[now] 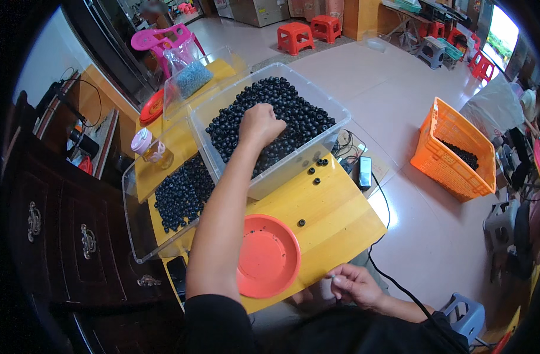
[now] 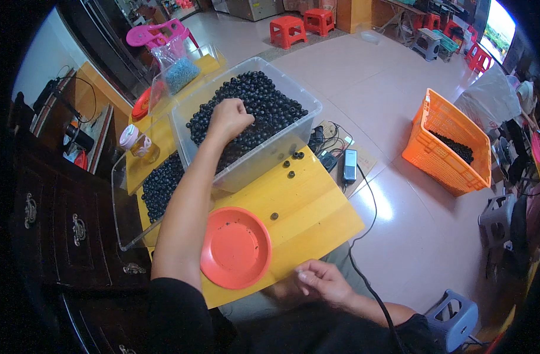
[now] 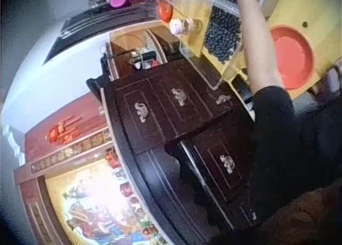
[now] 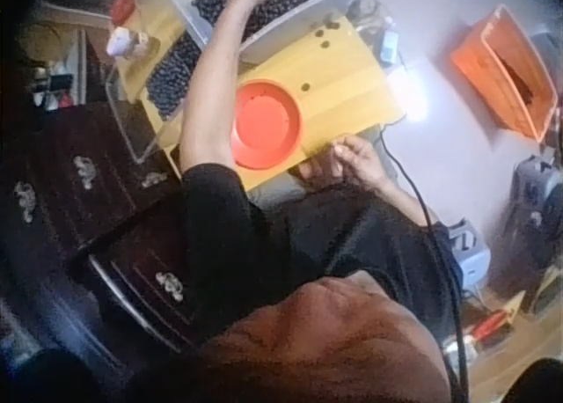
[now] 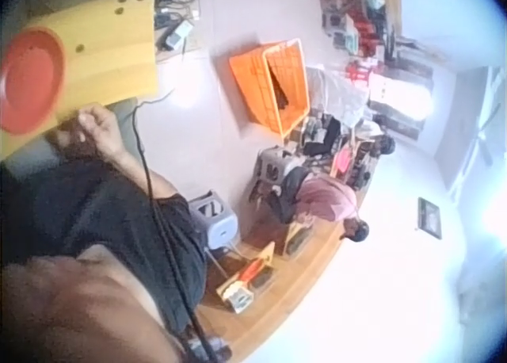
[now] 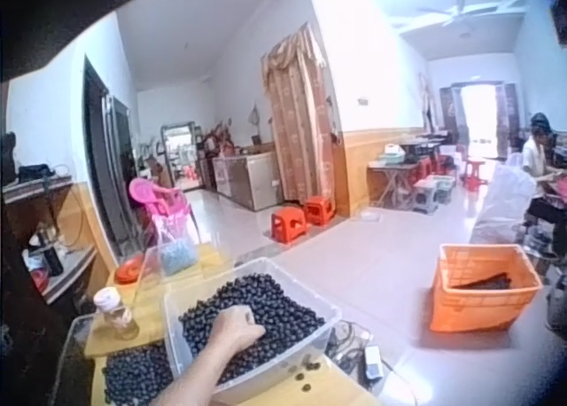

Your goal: The person takes black spherical objects from a container and trims them individually using a small blade.

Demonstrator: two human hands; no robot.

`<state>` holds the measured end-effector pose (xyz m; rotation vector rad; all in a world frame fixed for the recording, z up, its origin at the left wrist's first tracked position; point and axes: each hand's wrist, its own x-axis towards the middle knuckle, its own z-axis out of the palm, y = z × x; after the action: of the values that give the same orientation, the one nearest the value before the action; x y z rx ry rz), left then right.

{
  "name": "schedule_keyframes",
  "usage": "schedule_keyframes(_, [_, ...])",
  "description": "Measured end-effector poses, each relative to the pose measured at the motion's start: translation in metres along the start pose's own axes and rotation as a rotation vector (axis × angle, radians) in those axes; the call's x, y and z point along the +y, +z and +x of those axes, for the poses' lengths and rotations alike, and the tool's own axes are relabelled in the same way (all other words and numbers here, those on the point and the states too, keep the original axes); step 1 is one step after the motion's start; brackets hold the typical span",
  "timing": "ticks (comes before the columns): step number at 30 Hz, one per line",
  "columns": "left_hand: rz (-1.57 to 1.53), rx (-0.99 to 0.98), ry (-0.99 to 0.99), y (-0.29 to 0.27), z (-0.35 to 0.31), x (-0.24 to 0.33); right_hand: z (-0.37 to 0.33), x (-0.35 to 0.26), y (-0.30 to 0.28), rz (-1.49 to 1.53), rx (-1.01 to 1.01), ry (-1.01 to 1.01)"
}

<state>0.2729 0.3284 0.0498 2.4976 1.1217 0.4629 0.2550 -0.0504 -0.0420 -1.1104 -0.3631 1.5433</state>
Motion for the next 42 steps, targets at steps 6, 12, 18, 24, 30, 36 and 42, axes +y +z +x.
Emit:
schedule_keyframes(6, [-0.299, -0.093, 0.418, -0.051, -0.172, 0.036, -0.005, -0.033, 0.007, -0.054, 0.071, -0.249])
schedule_keyframes(12, [-0.356, -0.074, 0.358, -0.046, -0.311, 0.043, -0.004, -0.024, 0.055, 0.062, -0.146, -0.156])
schedule_keyframes(18, [-0.669, 0.050, 0.221, -0.035, -0.369, 0.025, -0.020, 0.011, 0.086, 0.327, -0.375, -0.027])
schedule_keyframes(24, [-0.920, 0.178, 0.210, -0.028, -0.401, 0.020, -0.029, 0.036, 0.099, 0.239, -0.400, -0.022])
schedule_keyframes(30, [-1.183, 0.179, 0.138, -0.028, -0.421, 0.011, -0.055, 0.016, 0.100, -0.109, -0.212, -0.196])
schedule_keyframes(36, [-1.201, 0.178, 0.121, -0.026, -0.430, 0.009, -0.071, -0.006, 0.114, -0.675, -0.284, -0.675])
schedule_keyframes(42, [-1.246, 0.231, 0.136, -0.026, -0.433, 0.012, -0.070, -0.001, 0.113, -0.843, -0.307, -0.647])
